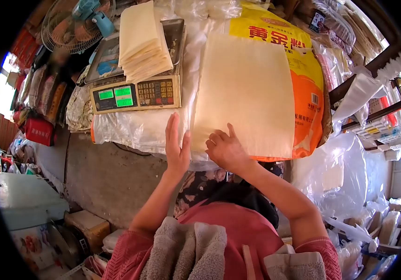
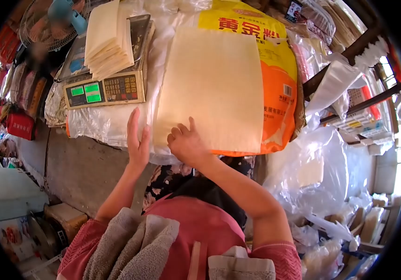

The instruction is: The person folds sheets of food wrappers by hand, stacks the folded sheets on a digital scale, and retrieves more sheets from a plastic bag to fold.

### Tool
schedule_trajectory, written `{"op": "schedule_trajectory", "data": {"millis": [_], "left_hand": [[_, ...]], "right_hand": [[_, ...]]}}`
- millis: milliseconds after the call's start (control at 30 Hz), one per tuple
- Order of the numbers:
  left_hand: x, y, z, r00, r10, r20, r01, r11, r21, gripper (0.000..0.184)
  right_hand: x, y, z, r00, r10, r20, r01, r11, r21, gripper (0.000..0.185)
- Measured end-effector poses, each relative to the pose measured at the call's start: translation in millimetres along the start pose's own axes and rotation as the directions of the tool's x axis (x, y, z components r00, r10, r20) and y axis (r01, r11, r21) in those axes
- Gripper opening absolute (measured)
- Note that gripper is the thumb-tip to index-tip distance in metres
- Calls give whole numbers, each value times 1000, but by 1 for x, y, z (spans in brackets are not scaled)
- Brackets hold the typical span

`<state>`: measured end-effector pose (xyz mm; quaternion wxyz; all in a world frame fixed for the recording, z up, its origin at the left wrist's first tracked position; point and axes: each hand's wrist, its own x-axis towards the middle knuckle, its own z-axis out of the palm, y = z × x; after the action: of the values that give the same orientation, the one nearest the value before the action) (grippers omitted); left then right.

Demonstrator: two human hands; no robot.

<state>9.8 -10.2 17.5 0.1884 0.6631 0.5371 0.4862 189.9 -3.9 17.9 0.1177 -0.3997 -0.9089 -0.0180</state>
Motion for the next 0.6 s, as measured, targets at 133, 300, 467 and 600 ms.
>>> {"op": "schedule_trajectory", "data": {"millis": [133,300,467,600], "left_hand": [[-13,-4,6,996,69,52,-71,997,24,53],[-22,-1,21,989,121,80,-128,988,91,56],[-27,-5,23,993,59,103,-71,990,118,58],[-28,-3,24,994,48,97,-57,995,86,59]], "right_hand": [[6,-9,4,997,-14,71,21,996,-92,19],[6,-9,22,999,-44,-23,44,999,-32,13],[6,-2,-3,999,51,2,-51,995,81,13],[3,-8,7,1000,-8,-14,8,1000,-5,14]]}}
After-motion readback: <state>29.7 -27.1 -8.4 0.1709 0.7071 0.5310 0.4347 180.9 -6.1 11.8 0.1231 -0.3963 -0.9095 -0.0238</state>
